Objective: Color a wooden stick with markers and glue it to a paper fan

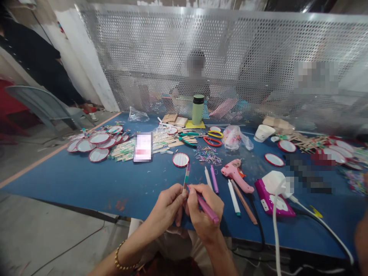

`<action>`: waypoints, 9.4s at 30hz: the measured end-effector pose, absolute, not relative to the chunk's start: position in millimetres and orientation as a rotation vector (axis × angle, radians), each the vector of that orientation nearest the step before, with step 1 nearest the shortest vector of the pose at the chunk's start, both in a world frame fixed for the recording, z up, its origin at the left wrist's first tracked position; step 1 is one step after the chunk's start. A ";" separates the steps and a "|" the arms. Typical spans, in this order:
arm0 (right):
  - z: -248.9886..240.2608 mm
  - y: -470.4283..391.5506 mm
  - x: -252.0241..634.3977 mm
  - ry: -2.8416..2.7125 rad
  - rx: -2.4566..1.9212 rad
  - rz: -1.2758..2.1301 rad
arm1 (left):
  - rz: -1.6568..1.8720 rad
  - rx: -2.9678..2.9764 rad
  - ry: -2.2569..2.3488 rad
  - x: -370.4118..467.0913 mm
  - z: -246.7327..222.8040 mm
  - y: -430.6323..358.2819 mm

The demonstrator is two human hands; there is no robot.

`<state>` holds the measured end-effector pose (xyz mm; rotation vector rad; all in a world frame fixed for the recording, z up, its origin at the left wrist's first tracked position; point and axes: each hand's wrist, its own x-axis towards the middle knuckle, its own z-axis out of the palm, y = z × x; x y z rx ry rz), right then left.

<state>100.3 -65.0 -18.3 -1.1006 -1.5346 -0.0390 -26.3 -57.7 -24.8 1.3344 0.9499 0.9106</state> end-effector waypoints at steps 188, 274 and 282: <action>-16.9 -61.8 99.4 -1.564 -1.087 -0.027 | 0.953 1.326 0.954 -25.0 -20.7 -56.8; -14.5 -64.5 99.2 -1.625 -1.096 0.057 | 0.971 1.332 0.940 -25.1 -24.0 -56.2; -18.4 -61.5 101.1 -1.529 -1.061 0.056 | 0.917 1.289 0.930 -26.2 -16.7 -55.6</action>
